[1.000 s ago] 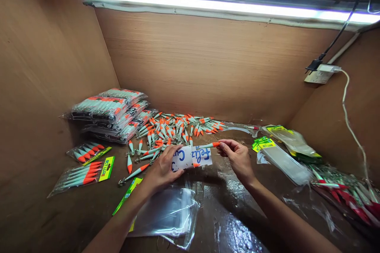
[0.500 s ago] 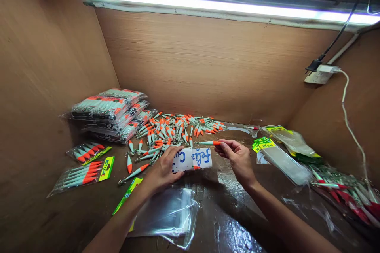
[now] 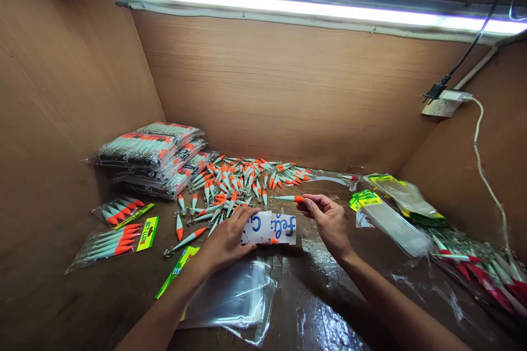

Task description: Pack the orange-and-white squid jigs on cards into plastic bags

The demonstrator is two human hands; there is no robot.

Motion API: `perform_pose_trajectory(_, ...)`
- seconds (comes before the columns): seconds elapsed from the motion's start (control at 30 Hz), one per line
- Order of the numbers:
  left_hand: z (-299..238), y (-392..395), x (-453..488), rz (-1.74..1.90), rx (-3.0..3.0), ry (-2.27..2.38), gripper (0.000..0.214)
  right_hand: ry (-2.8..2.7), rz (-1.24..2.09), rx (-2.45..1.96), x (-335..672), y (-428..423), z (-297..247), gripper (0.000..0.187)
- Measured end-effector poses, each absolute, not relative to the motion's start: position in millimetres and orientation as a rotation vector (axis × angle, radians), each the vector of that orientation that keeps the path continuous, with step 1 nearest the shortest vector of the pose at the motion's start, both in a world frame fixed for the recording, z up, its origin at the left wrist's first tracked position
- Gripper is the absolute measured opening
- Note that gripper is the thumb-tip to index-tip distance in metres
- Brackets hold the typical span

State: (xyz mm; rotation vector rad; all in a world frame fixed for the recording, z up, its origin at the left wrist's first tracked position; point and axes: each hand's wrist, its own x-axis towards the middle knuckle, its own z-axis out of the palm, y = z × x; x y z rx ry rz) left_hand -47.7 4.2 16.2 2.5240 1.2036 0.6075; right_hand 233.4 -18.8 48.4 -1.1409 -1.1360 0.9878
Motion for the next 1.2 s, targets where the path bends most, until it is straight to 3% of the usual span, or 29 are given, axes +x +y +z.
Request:
perform_pose_trajectory(0.4, 28, -4, -43, 0.466, 2.512, 1.142, 0.08, -1.171, 1.003, -1.142, 233, -17, 42, 0.055)
perform_pose_trajectory(1.2, 28, -6, -43, 0.447, 2.529, 1.134, 0.08, -1.099, 1.122, -1.143, 236, -8, 34, 0.07)
